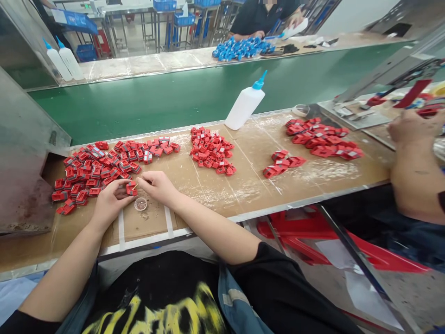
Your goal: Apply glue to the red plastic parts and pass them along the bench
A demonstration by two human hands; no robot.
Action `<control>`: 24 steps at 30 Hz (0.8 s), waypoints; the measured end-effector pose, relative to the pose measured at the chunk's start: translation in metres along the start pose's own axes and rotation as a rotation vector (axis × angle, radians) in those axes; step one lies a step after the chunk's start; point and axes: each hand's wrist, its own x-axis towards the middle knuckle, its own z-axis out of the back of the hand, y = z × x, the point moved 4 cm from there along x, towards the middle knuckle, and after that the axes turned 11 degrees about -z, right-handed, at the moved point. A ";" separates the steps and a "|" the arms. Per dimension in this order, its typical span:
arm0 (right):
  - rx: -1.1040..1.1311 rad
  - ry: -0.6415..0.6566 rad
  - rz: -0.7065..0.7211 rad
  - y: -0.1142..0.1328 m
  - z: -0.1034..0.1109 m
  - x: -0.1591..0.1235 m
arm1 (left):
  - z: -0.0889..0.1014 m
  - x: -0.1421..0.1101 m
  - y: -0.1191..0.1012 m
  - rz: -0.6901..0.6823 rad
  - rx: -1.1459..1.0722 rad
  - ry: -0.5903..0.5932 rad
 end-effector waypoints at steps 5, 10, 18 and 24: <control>0.036 -0.031 -0.015 0.005 0.008 -0.007 | 0.001 0.000 -0.002 -0.011 0.016 -0.006; 0.053 0.009 0.036 0.014 0.014 -0.018 | 0.004 -0.001 -0.002 -0.004 -0.036 -0.030; 0.035 0.015 0.090 0.012 0.001 -0.006 | 0.004 0.000 -0.005 -0.077 0.048 0.011; 0.020 -0.016 0.090 0.018 0.022 -0.022 | 0.006 -0.001 -0.009 -0.033 0.009 -0.032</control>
